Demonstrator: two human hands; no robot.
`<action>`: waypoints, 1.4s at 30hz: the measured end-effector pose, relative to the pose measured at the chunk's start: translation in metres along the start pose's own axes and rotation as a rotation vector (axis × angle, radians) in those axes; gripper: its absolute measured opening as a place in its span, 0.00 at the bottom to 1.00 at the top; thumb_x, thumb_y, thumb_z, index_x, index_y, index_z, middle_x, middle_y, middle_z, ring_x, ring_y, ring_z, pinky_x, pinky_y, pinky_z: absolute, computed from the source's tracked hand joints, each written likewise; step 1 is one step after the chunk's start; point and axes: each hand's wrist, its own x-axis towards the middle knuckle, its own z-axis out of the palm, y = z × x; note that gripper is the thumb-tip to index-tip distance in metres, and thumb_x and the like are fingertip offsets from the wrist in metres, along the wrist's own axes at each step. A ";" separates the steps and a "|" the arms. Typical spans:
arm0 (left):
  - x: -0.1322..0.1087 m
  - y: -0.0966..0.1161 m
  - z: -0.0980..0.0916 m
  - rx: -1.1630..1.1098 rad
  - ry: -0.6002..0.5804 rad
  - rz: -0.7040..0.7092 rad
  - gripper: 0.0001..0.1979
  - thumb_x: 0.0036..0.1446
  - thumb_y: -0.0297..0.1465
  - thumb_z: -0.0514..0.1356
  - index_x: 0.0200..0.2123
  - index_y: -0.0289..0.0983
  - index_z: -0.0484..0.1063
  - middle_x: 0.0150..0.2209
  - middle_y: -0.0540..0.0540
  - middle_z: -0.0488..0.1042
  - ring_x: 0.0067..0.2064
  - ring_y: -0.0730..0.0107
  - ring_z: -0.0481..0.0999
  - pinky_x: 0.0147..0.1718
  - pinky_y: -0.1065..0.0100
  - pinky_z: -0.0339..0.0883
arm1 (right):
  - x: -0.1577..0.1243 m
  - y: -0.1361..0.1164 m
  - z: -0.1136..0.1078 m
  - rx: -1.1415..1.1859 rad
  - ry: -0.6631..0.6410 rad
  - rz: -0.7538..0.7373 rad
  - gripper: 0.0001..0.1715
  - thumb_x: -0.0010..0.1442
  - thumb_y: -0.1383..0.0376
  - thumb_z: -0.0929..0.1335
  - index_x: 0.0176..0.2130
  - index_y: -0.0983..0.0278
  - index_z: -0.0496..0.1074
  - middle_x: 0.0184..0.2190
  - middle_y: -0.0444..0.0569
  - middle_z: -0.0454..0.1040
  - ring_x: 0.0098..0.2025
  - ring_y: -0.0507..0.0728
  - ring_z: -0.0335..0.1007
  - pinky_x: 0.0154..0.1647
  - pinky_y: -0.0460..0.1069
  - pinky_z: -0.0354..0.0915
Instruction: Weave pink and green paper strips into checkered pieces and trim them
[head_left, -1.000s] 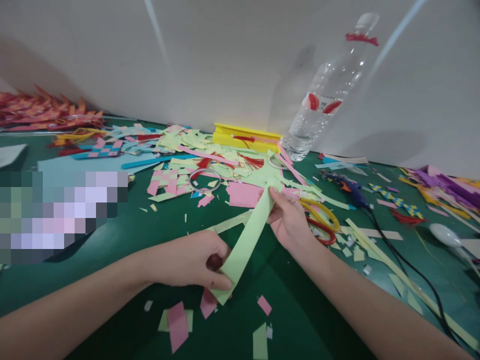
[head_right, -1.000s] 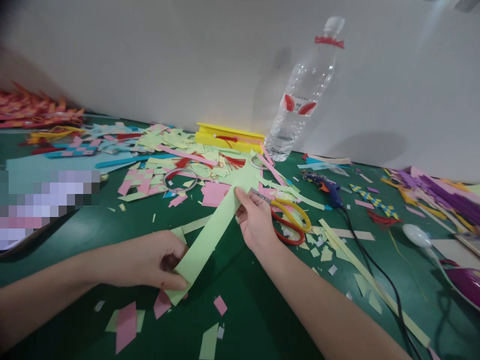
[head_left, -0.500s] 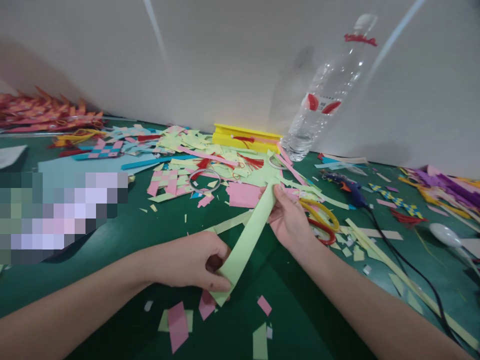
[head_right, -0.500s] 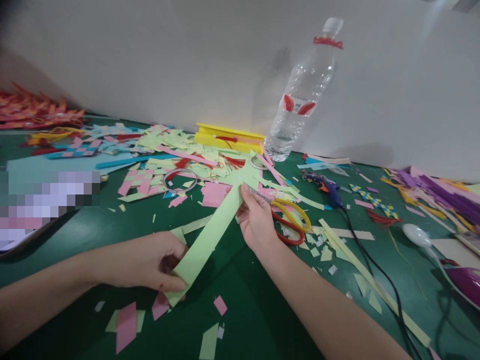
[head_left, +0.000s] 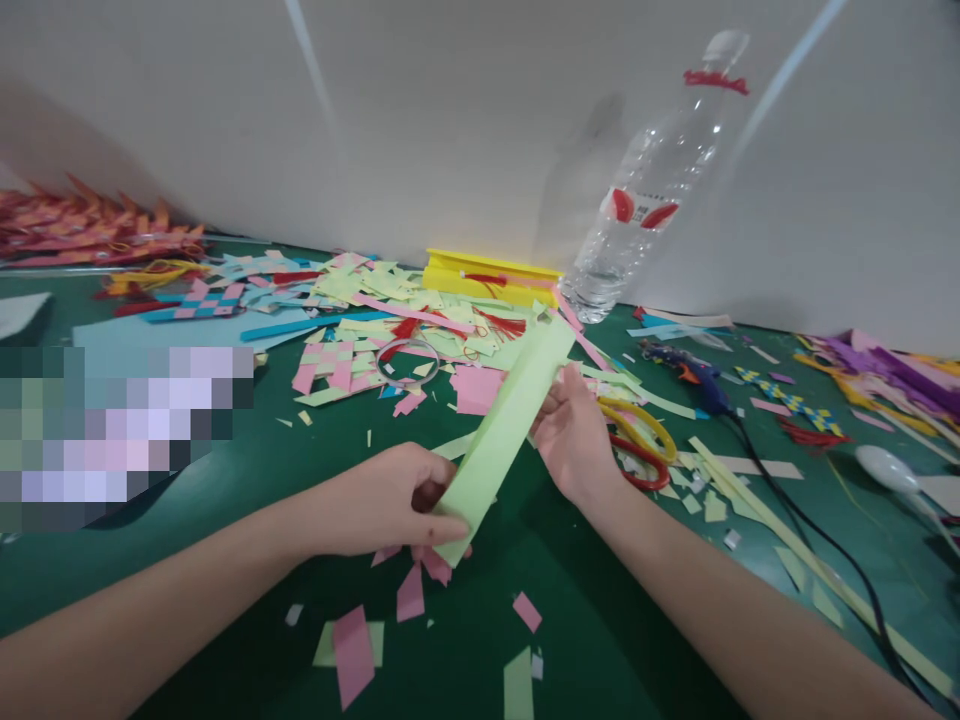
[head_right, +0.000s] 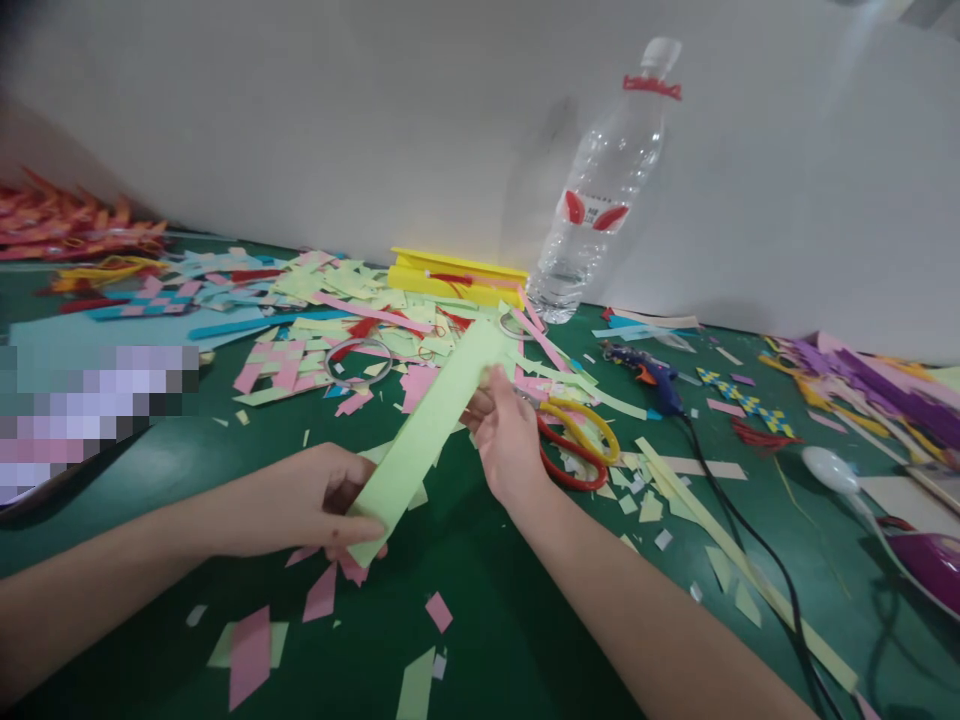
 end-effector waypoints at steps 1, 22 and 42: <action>0.001 0.000 0.000 -0.057 0.018 0.015 0.11 0.52 0.38 0.60 0.30 0.34 0.72 0.29 0.47 0.77 0.28 0.69 0.76 0.23 0.74 0.65 | -0.003 0.001 0.000 -0.067 -0.060 -0.020 0.24 0.50 0.46 0.69 0.36 0.62 0.76 0.34 0.48 0.80 0.39 0.59 0.76 0.39 0.52 0.70; 0.007 -0.002 0.003 -0.100 0.401 0.066 0.10 0.51 0.37 0.63 0.26 0.36 0.74 0.25 0.51 0.79 0.30 0.69 0.79 0.29 0.73 0.72 | -0.021 0.003 0.006 -0.674 -0.378 -0.039 0.08 0.49 0.58 0.73 0.29 0.60 0.80 0.26 0.45 0.79 0.29 0.54 0.73 0.30 0.47 0.67; 0.006 0.004 0.008 -0.206 0.253 0.021 0.09 0.50 0.34 0.64 0.25 0.34 0.74 0.25 0.49 0.79 0.30 0.68 0.80 0.27 0.75 0.73 | -0.013 0.005 0.006 -0.393 -0.149 0.038 0.14 0.43 0.55 0.75 0.23 0.64 0.77 0.22 0.46 0.76 0.24 0.51 0.70 0.28 0.47 0.70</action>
